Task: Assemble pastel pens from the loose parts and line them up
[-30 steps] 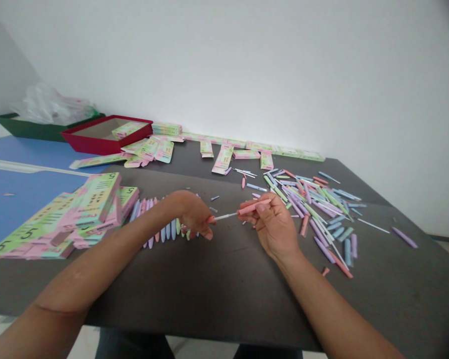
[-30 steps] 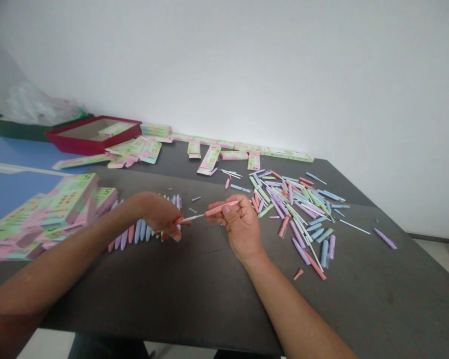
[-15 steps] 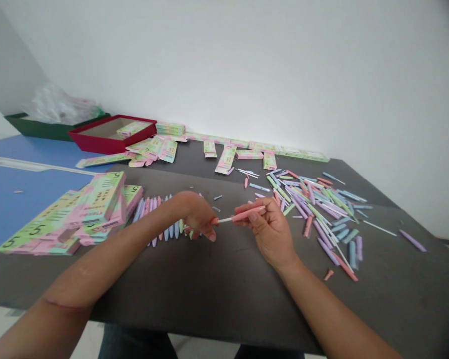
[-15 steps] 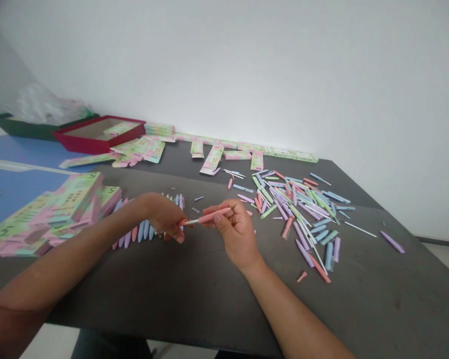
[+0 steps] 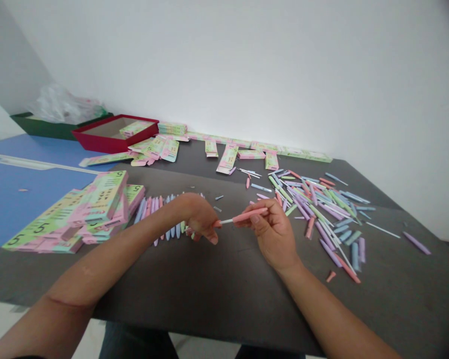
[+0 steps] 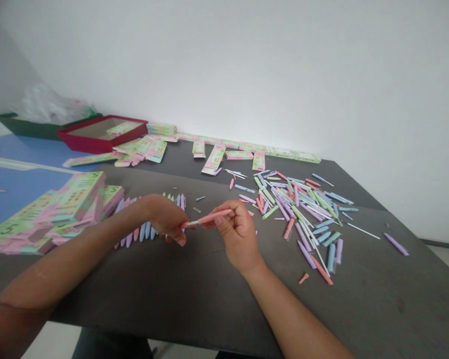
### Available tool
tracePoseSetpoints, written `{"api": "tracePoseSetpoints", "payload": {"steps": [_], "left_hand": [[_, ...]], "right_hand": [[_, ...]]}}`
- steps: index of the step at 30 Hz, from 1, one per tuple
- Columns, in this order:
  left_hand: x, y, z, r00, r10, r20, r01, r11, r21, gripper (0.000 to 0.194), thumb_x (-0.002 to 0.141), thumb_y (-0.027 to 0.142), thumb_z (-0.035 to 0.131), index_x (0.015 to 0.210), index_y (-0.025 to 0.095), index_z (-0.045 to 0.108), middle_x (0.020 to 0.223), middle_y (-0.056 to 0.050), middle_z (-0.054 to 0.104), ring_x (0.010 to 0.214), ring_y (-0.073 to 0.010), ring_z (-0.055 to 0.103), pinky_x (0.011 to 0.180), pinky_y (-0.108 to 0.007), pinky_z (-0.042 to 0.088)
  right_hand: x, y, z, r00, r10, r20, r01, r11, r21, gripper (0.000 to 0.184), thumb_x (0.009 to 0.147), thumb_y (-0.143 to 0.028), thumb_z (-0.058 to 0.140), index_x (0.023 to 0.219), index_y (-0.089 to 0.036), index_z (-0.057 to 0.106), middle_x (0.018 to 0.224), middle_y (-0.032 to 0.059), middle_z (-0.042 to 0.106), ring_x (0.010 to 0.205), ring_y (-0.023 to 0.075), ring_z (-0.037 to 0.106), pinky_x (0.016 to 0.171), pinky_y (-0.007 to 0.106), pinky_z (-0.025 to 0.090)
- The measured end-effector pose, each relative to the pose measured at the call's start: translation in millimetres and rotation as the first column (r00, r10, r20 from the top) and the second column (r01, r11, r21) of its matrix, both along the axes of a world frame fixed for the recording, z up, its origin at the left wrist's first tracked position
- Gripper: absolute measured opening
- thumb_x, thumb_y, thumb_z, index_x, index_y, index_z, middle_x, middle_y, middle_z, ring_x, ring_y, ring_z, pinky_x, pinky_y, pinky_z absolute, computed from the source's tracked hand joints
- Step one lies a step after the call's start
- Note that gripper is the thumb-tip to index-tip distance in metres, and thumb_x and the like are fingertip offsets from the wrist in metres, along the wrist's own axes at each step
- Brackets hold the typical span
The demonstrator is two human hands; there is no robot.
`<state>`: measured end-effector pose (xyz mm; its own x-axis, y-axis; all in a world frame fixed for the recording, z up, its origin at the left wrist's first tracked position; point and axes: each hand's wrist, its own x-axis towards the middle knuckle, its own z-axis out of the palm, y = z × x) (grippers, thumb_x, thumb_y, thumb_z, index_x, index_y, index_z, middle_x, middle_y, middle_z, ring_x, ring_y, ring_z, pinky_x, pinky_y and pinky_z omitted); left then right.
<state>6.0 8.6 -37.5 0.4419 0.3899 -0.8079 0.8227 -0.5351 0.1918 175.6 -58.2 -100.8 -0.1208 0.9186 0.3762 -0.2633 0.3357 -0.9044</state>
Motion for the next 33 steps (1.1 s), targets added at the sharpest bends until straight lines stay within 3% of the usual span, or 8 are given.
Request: {"api": "tracePoseSetpoints", "payload": {"steps": [5, 9, 18, 25, 30, 33], "left_hand": [[1.0, -1.5, -1.6, 1.0, -0.02, -0.004, 0.02, 0.999, 0.028, 0.035, 0.082, 0.044, 0.051, 0.078, 0.015, 0.069, 0.083, -0.01, 0.073, 0.059, -0.0176, 0.06, 0.054, -0.026, 0.043], [2.4, -2.2, -3.3, 0.999, -0.043, -0.025, 0.044, 0.998, 0.049, 0.04, 0.081, 0.048, 0.051, 0.076, 0.014, 0.071, 0.078, -0.01, 0.072, 0.055, -0.0168, 0.059, 0.055, -0.027, 0.043], [3.2, -4.1, -4.4, 0.999, -0.052, -0.011, 0.052, 0.997, 0.055, 0.038, 0.08, 0.047, 0.052, 0.073, 0.014, 0.067, 0.076, -0.009, 0.072, 0.05, -0.0145, 0.056, 0.048, -0.025, 0.039], [4.5, -6.7, -3.6, 1.0, 0.013, 0.014, -0.015, 0.996, 0.092, 0.034, 0.076, 0.044, 0.059, 0.058, 0.016, 0.065, 0.056, -0.002, 0.066, 0.045, -0.0119, 0.053, 0.047, -0.022, 0.036], [6.5, -9.3, -1.5, 1.0, 0.015, -0.014, -0.014, 0.997, 0.074, 0.03, 0.077, 0.043, 0.057, 0.068, 0.017, 0.068, 0.066, -0.004, 0.07, 0.047, -0.0129, 0.054, 0.048, -0.023, 0.037], [5.4, -9.6, 0.2, 1.0, -0.011, 0.003, 0.01, 0.998, 0.067, 0.032, 0.078, 0.044, 0.056, 0.075, 0.016, 0.07, 0.07, -0.006, 0.071, 0.049, -0.0145, 0.055, 0.051, -0.025, 0.039]], "right_hand": [[-3.2, -2.6, -2.6, 0.996, 0.04, 0.079, -0.04, 0.999, 0.004, 0.013, 0.085, -0.028, 0.057, 0.093, -0.021, 0.049, 0.085, 0.0015, 0.064, 0.075, 0.0144, 0.065, 0.072, 0.032, 0.053], [-5.9, -5.6, -4.6, 0.979, 0.014, 0.206, -0.017, 1.0, 0.012, 0.013, 0.085, -0.029, 0.056, 0.093, -0.02, 0.051, 0.088, 0.0031, 0.063, 0.081, 0.0153, 0.064, 0.074, 0.031, 0.051], [-6.1, -6.2, -10.3, 0.949, -0.025, 0.314, 0.026, 1.0, 0.003, 0.018, 0.085, -0.035, 0.054, 0.095, -0.02, 0.051, 0.09, 0.0045, 0.063, 0.075, 0.0152, 0.06, 0.065, 0.028, 0.047], [-0.3, -7.2, -2.3, 0.764, -0.251, 0.595, 0.134, 0.963, 0.235, 0.017, 0.083, -0.036, 0.056, 0.082, -0.019, 0.054, 0.071, 0.0007, 0.059, 0.065, 0.0133, 0.054, 0.058, 0.024, 0.039], [0.7, -5.6, -1.6, 0.717, -0.246, 0.652, 0.128, 0.966, 0.224, 0.026, 0.084, -0.04, 0.054, 0.07, -0.019, 0.052, 0.061, -0.001, 0.055, 0.056, 0.0115, 0.05, 0.054, 0.023, 0.035], [3.7, -3.7, -1.2, 0.77, -0.128, 0.625, 0.051, 0.989, 0.14, 0.027, 0.079, -0.04, 0.061, 0.095, -0.019, 0.053, 0.068, -0.0007, 0.06, 0.056, 0.0123, 0.052, 0.053, 0.023, 0.037]]}}
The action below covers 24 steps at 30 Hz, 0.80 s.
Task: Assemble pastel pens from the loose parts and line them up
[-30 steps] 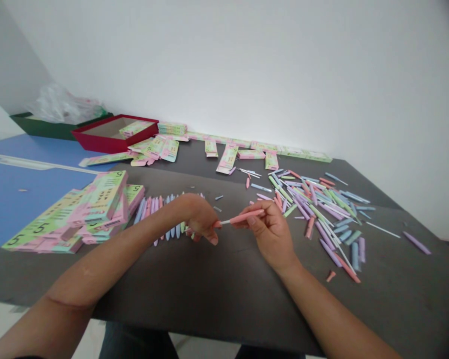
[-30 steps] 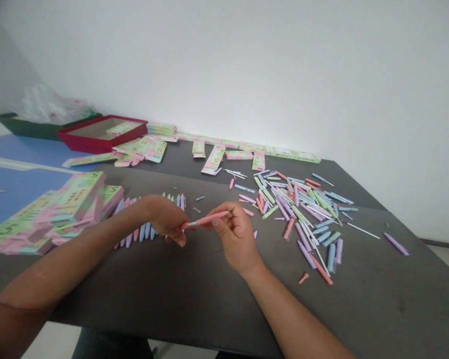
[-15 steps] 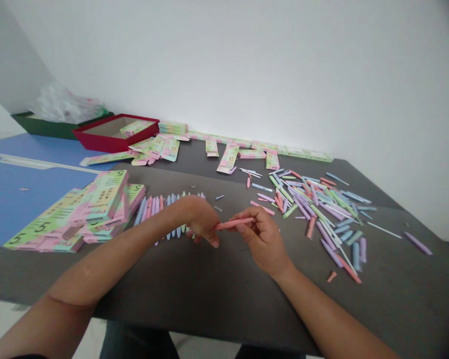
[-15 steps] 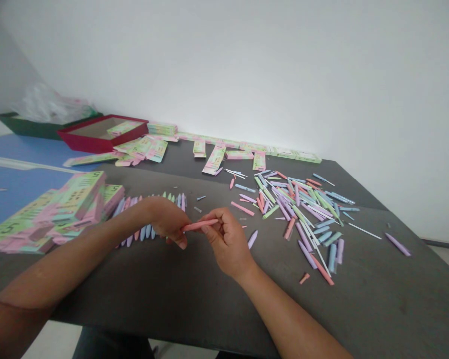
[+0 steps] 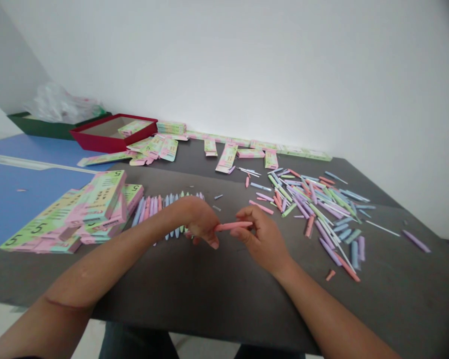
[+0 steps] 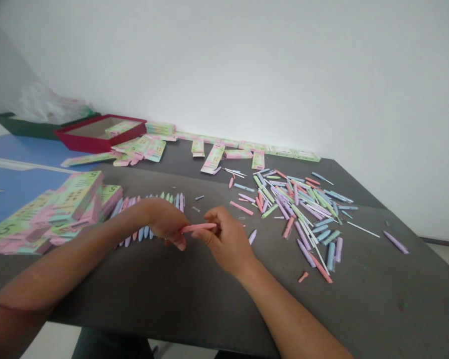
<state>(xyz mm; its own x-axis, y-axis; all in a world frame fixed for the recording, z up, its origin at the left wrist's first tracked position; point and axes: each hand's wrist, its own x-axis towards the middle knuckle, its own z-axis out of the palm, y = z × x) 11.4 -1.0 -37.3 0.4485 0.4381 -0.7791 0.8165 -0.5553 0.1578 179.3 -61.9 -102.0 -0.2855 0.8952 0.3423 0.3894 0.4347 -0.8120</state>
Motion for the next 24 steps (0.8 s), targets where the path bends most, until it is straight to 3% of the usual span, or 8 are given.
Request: {"api": "tracePoseSetpoints", "payload": {"steps": [2, 4, 8, 10, 15, 17, 20, 24], "left_hand": [[-0.9, 0.1, 1.1, 0.999, 0.016, 0.028, -0.016, 1.0, 0.003, 0.031, 0.077, 0.044, 0.057, 0.076, 0.016, 0.071, 0.066, -0.005, 0.07, 0.048, -0.0149, 0.055, 0.052, -0.026, 0.039], [-1.0, 0.3, 1.9, 0.999, 0.04, 0.032, -0.04, 0.999, 0.015, 0.03, 0.076, 0.044, 0.059, 0.07, 0.017, 0.07, 0.059, -0.003, 0.068, 0.046, -0.0142, 0.053, 0.051, -0.026, 0.039], [0.9, 0.2, 1.5, 0.999, 0.038, 0.005, -0.039, 0.999, 0.032, 0.037, 0.075, 0.045, 0.059, 0.051, 0.017, 0.062, 0.048, -0.001, 0.062, 0.043, -0.0131, 0.051, 0.047, -0.024, 0.036], [1.8, 0.0, 0.4, 0.999, 0.034, 0.002, -0.034, 0.999, 0.026, 0.037, 0.075, 0.045, 0.059, 0.051, 0.017, 0.062, 0.05, -0.002, 0.063, 0.044, -0.0132, 0.052, 0.047, -0.024, 0.036], [2.3, -0.7, -1.0, 0.999, -0.033, -0.027, 0.034, 0.999, 0.016, 0.036, 0.078, 0.046, 0.054, 0.067, 0.016, 0.07, 0.061, -0.005, 0.068, 0.049, -0.0155, 0.054, 0.052, -0.026, 0.039], [2.2, -0.8, -0.2, 0.997, -0.058, -0.046, 0.058, 0.998, 0.005, 0.038, 0.08, 0.047, 0.052, 0.076, 0.015, 0.072, 0.067, -0.007, 0.069, 0.051, -0.0162, 0.055, 0.052, -0.026, 0.039], [2.3, -1.0, 1.1, 0.997, -0.063, -0.047, 0.063, 0.998, 0.001, 0.039, 0.081, 0.047, 0.052, 0.081, 0.014, 0.071, 0.071, -0.008, 0.07, 0.052, -0.0162, 0.055, 0.051, -0.026, 0.039], [3.1, -1.9, 0.9, 0.998, -0.047, -0.038, 0.048, 0.999, 0.025, 0.037, 0.079, 0.047, 0.055, 0.065, 0.016, 0.068, 0.06, -0.005, 0.067, 0.047, -0.0147, 0.053, 0.049, -0.026, 0.037]], "right_hand": [[3.4, 0.8, 2.5, 0.992, 0.112, -0.054, -0.114, 0.992, -0.043, 0.052, 0.077, -0.037, 0.065, 0.119, -0.021, 0.039, 0.084, 0.0022, 0.063, 0.061, 0.0133, 0.055, 0.055, 0.024, 0.04], [7.0, 1.1, 6.5, 0.982, 0.178, -0.061, -0.18, 0.983, -0.023, 0.059, 0.078, -0.033, 0.064, 0.126, -0.023, 0.031, 0.097, 0.0052, 0.062, 0.069, 0.0141, 0.058, 0.062, 0.026, 0.043], [10.9, 1.2, 14.1, 0.99, 0.11, 0.087, -0.119, 0.987, 0.109, 0.018, 0.083, -0.026, 0.054, 0.1, -0.021, 0.051, 0.085, 0.0024, 0.059, 0.07, 0.0132, 0.053, 0.062, 0.025, 0.039], [10.7, 1.9, 15.7, 0.983, 0.069, 0.167, -0.095, 0.984, 0.152, 0.007, 0.084, -0.027, 0.052, 0.085, -0.02, 0.054, 0.073, 0.0006, 0.056, 0.064, 0.0122, 0.049, 0.057, 0.024, 0.036], [11.1, 4.2, 15.0, 0.968, 0.029, 0.249, -0.072, 0.984, 0.165, 0.023, 0.086, -0.035, 0.051, 0.07, -0.019, 0.053, 0.06, -0.0012, 0.051, 0.056, 0.0114, 0.046, 0.053, 0.024, 0.03], [12.8, 3.6, 14.9, 0.974, 0.074, 0.213, -0.098, 0.99, 0.102, 0.019, 0.082, -0.037, 0.058, 0.089, -0.02, 0.056, 0.068, -0.0009, 0.057, 0.058, 0.012, 0.049, 0.054, 0.024, 0.033], [14.1, 1.0, 16.7, 0.98, 0.139, 0.146, -0.151, 0.986, 0.072, 0.044, 0.078, -0.034, 0.062, 0.117, -0.022, 0.045, 0.086, 0.0019, 0.062, 0.067, 0.0138, 0.054, 0.06, 0.025, 0.039], [12.5, -0.4, 19.4, 0.971, 0.065, 0.23, -0.104, 0.981, 0.162, 0.012, 0.085, -0.031, 0.052, 0.084, -0.02, 0.055, 0.071, 0.0009, 0.058, 0.063, 0.0131, 0.051, 0.058, 0.025, 0.036]]}}
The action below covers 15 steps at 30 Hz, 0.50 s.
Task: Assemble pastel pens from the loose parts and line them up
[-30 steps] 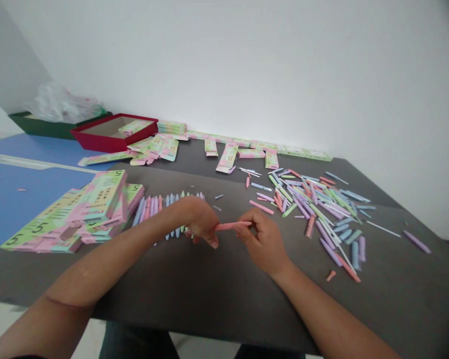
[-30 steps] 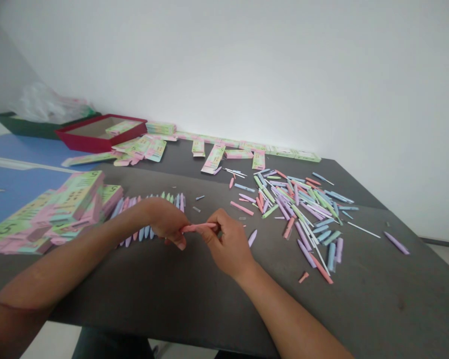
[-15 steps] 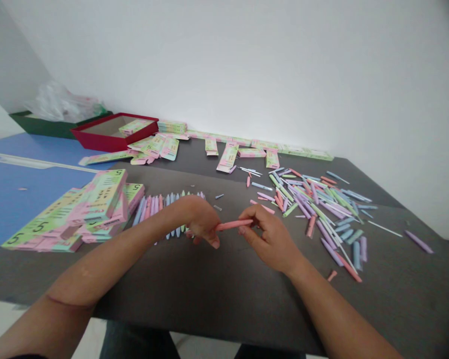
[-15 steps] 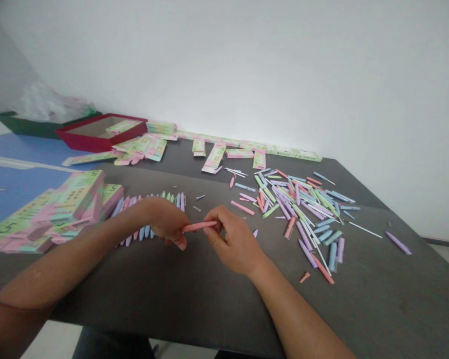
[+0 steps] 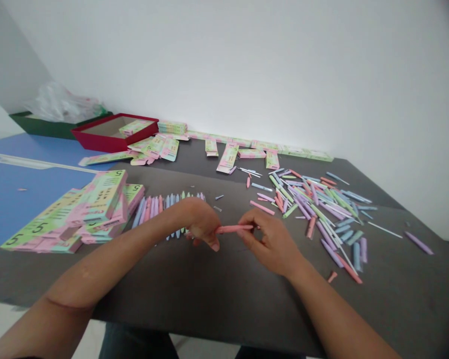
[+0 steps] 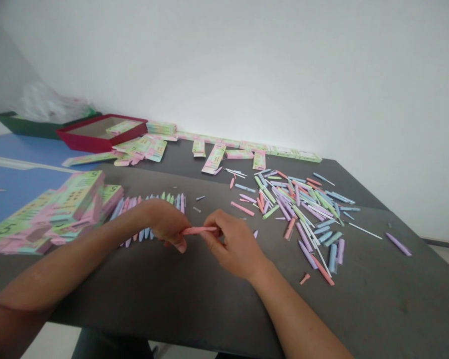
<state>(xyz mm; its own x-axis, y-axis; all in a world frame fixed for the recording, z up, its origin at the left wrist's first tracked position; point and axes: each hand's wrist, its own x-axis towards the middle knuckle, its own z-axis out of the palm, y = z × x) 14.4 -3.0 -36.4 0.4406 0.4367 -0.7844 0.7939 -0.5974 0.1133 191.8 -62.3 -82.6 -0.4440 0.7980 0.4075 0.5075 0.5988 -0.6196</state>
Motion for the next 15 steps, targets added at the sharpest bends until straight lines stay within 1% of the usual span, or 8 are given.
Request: {"api": "tracePoseSetpoints", "payload": {"steps": [2, 4, 6, 7, 9, 11, 12, 15], "left_hand": [[0.4, -0.6, -0.1, 1.0, 0.009, 0.003, -0.009, 1.0, -0.006, 0.038, 0.079, 0.046, 0.055, 0.06, 0.016, 0.065, 0.058, -0.004, 0.065, 0.046, -0.0141, 0.052, 0.048, -0.025, 0.036], [0.6, -0.9, 0.0, 1.0, 0.013, 0.006, -0.013, 1.0, -0.016, 0.038, 0.08, 0.046, 0.054, 0.059, 0.016, 0.063, 0.06, -0.004, 0.066, 0.046, -0.0136, 0.052, 0.047, -0.025, 0.036], [0.9, -1.2, 0.5, 1.0, 0.016, 0.001, -0.016, 1.0, -0.017, 0.038, 0.079, 0.046, 0.054, 0.059, 0.016, 0.063, 0.061, -0.004, 0.067, 0.047, -0.0134, 0.053, 0.046, -0.024, 0.036], [1.1, -1.4, 0.8, 1.0, 0.013, -0.002, -0.013, 1.0, -0.017, 0.037, 0.079, 0.046, 0.055, 0.059, 0.016, 0.063, 0.062, -0.004, 0.067, 0.048, -0.0134, 0.053, 0.046, -0.024, 0.036], [1.7, -2.0, 1.7, 1.0, 0.003, -0.01, -0.004, 1.0, -0.022, 0.036, 0.08, 0.045, 0.054, 0.062, 0.015, 0.065, 0.062, -0.005, 0.068, 0.049, -0.0137, 0.054, 0.047, -0.024, 0.036], [2.3, -2.8, 2.8, 1.0, -0.006, -0.009, 0.006, 1.0, -0.013, 0.036, 0.08, 0.045, 0.054, 0.067, 0.015, 0.068, 0.063, -0.005, 0.068, 0.049, -0.0143, 0.054, 0.049, -0.024, 0.037], [2.6, -3.2, 3.2, 1.0, -0.011, -0.006, 0.011, 1.0, -0.011, 0.036, 0.08, 0.045, 0.053, 0.069, 0.015, 0.069, 0.063, -0.006, 0.068, 0.049, -0.0147, 0.054, 0.049, -0.025, 0.038], [3.0, -3.6, 3.3, 1.0, -0.03, 0.001, 0.03, 0.999, -0.028, 0.038, 0.082, 0.045, 0.051, 0.072, 0.015, 0.071, 0.068, -0.007, 0.07, 0.051, -0.0155, 0.055, 0.052, -0.026, 0.039]], "right_hand": [[0.1, 1.0, 0.2, 0.999, -0.021, 0.042, 0.021, 1.0, 0.017, 0.018, 0.086, -0.035, 0.052, 0.076, -0.019, 0.056, 0.065, 0.0003, 0.055, 0.059, 0.0127, 0.049, 0.055, 0.025, 0.034], [1.5, 2.1, 0.2, 1.0, 0.003, 0.026, -0.003, 1.0, 0.006, 0.018, 0.083, -0.037, 0.056, 0.089, -0.02, 0.056, 0.071, 0.0009, 0.058, 0.061, 0.0129, 0.05, 0.056, 0.025, 0.035], [3.1, 2.5, 0.4, 0.999, 0.045, 0.005, -0.045, 0.999, 0.0, 0.026, 0.082, -0.035, 0.058, 0.102, -0.02, 0.052, 0.081, 0.0021, 0.061, 0.066, 0.0133, 0.053, 0.059, 0.025, 0.037], [3.7, 2.6, 0.6, 0.999, 0.053, 0.011, -0.053, 0.999, 0.008, 0.024, 0.083, -0.033, 0.057, 0.102, -0.019, 0.052, 0.082, 0.0023, 0.06, 0.068, 0.0133, 0.053, 0.06, 0.025, 0.038], [4.2, 2.5, 0.7, 0.998, 0.037, 0.06, -0.039, 0.999, 0.038, 0.015, 0.086, -0.033, 0.052, 0.088, -0.018, 0.054, 0.074, 0.0015, 0.057, 0.065, 0.0128, 0.051, 0.06, 0.025, 0.036], [4.0, 2.5, 0.5, 0.995, 0.015, 0.102, -0.02, 0.998, 0.056, 0.023, 0.089, -0.035, 0.047, 0.075, -0.018, 0.054, 0.066, 0.0007, 0.053, 0.061, 0.0123, 0.048, 0.058, 0.025, 0.034], [3.9, 2.4, 0.3, 0.994, 0.012, 0.104, -0.017, 0.999, 0.051, 0.024, 0.088, -0.037, 0.048, 0.076, -0.018, 0.054, 0.067, 0.0008, 0.053, 0.061, 0.0123, 0.048, 0.057, 0.025, 0.033], [3.5, 1.4, 0.0, 0.997, 0.042, 0.063, -0.043, 0.999, 0.013, 0.024, 0.084, -0.038, 0.055, 0.098, -0.018, 0.053, 0.078, 0.0021, 0.059, 0.066, 0.013, 0.051, 0.058, 0.025, 0.035]]}}
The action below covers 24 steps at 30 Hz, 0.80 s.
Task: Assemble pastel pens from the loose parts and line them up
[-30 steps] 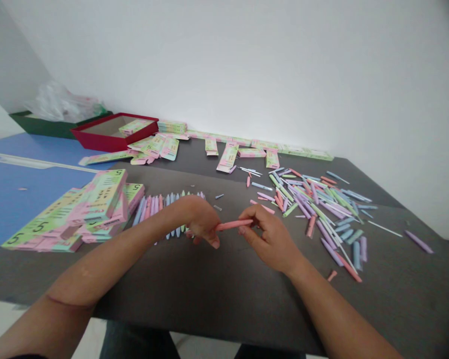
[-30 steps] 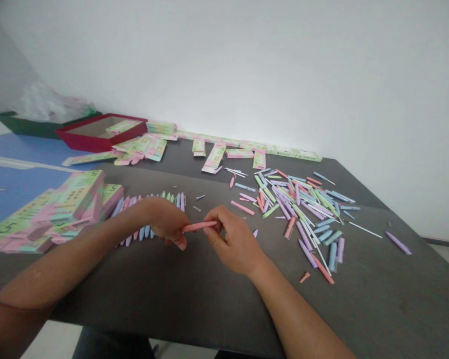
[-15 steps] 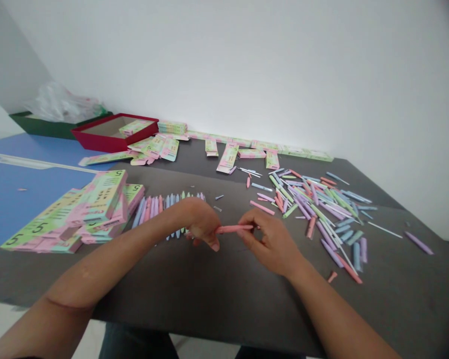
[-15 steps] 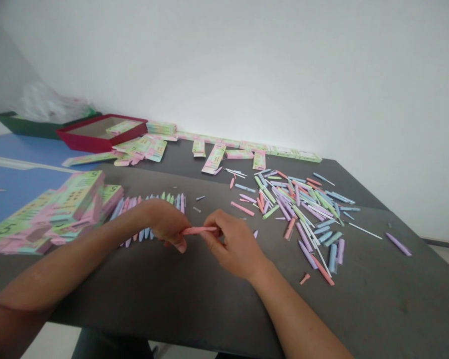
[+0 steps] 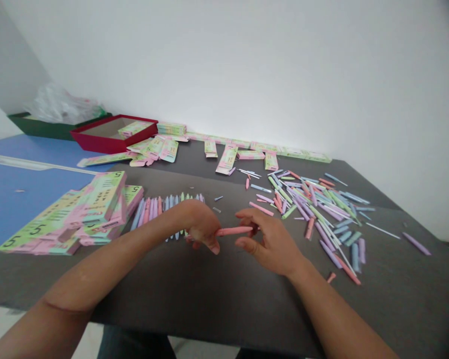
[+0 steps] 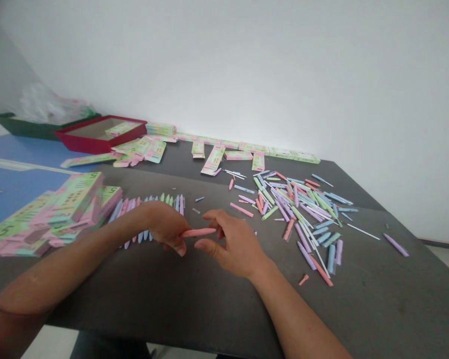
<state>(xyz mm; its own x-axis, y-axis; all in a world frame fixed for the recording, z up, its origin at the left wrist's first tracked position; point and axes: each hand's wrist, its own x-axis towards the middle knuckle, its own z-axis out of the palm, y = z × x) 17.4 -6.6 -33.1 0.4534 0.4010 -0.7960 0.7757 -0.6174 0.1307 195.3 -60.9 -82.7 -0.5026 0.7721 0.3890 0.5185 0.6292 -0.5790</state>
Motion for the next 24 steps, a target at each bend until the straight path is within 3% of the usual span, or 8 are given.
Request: {"api": "tracePoseSetpoints", "payload": {"steps": [2, 4, 6, 12, 15, 21, 24], "left_hand": [[0.1, 0.2, -1.3, 1.0, 0.001, -0.002, -0.001, 1.0, -0.011, 0.037, 0.083, 0.044, 0.051, 0.071, 0.015, 0.07, 0.07, -0.008, 0.071, 0.052, -0.0155, 0.056, 0.052, -0.026, 0.039], [0.2, 0.5, -3.0, 1.0, 0.012, -0.001, -0.012, 1.0, -0.001, 0.036, 0.081, 0.044, 0.053, 0.068, 0.016, 0.07, 0.068, -0.007, 0.071, 0.051, -0.0158, 0.056, 0.052, -0.026, 0.039], [0.5, 0.6, -4.1, 1.0, 0.007, -0.002, -0.007, 1.0, 0.006, 0.035, 0.08, 0.044, 0.055, 0.068, 0.015, 0.071, 0.068, -0.007, 0.071, 0.052, -0.0163, 0.057, 0.052, -0.026, 0.039], [1.9, 0.0, -3.4, 0.998, -0.04, -0.038, 0.04, 0.999, -0.004, 0.04, 0.083, 0.047, 0.049, 0.078, 0.014, 0.072, 0.078, -0.009, 0.073, 0.058, -0.0172, 0.059, 0.054, -0.026, 0.039], [2.1, -0.1, -4.1, 0.998, -0.035, -0.052, 0.036, 0.999, 0.008, 0.04, 0.083, 0.046, 0.049, 0.081, 0.014, 0.073, 0.079, -0.01, 0.073, 0.059, -0.0181, 0.06, 0.055, -0.026, 0.04], [2.8, -1.8, -3.7, 0.997, -0.058, -0.045, 0.058, 0.998, 0.001, 0.042, 0.083, 0.047, 0.049, 0.082, 0.013, 0.073, 0.079, -0.011, 0.073, 0.059, -0.0192, 0.06, 0.056, -0.028, 0.041], [3.4, -3.1, -2.2, 0.999, -0.027, -0.04, 0.028, 1.0, 0.007, 0.038, 0.082, 0.046, 0.051, 0.079, 0.015, 0.073, 0.077, -0.009, 0.073, 0.057, -0.0181, 0.059, 0.055, -0.027, 0.04]], "right_hand": [[-0.5, -0.8, 0.3, 1.0, 0.013, 0.002, -0.013, 1.0, -0.001, 0.023, 0.084, -0.035, 0.054, 0.1, -0.018, 0.052, 0.081, 0.0025, 0.059, 0.067, 0.013, 0.051, 0.06, 0.024, 0.035], [-1.1, -1.1, 0.8, 0.999, 0.001, 0.048, -0.003, 1.0, 0.029, 0.017, 0.088, -0.034, 0.049, 0.084, -0.018, 0.054, 0.072, 0.0014, 0.056, 0.064, 0.0124, 0.049, 0.059, 0.024, 0.033], [-1.3, -0.8, 1.1, 0.996, -0.026, 0.087, 0.021, 0.998, 0.055, 0.026, 0.089, -0.037, 0.046, 0.073, -0.018, 0.052, 0.065, 0.0003, 0.051, 0.06, 0.012, 0.046, 0.056, 0.025, 0.03], [0.1, -1.9, 2.7, 0.998, 0.04, 0.041, -0.041, 0.999, 0.025, 0.019, 0.086, -0.032, 0.053, 0.098, -0.018, 0.053, 0.083, 0.0025, 0.06, 0.07, 0.0128, 0.053, 0.063, 0.024, 0.035], [-1.9, -3.6, 3.7, 0.996, 0.022, 0.088, -0.026, 0.999, 0.047, 0.016, 0.09, -0.031, 0.046, 0.09, -0.019, 0.056, 0.078, 0.002, 0.06, 0.07, 0.0128, 0.053, 0.062, 0.024, 0.034], [-5.8, -4.3, 2.1, 0.971, -0.112, 0.213, 0.093, 0.991, 0.1, 0.037, 0.092, -0.044, 0.037, 0.073, -0.017, 0.053, 0.066, 0.0022, 0.057, 0.062, 0.0139, 0.051, 0.056, 0.025, 0.029], [-3.7, -4.2, 2.9, 0.976, -0.08, 0.205, 0.061, 0.993, 0.097, 0.03, 0.089, -0.044, 0.044, 0.083, -0.018, 0.055, 0.073, 0.0029, 0.059, 0.067, 0.0147, 0.052, 0.059, 0.025, 0.031]]}}
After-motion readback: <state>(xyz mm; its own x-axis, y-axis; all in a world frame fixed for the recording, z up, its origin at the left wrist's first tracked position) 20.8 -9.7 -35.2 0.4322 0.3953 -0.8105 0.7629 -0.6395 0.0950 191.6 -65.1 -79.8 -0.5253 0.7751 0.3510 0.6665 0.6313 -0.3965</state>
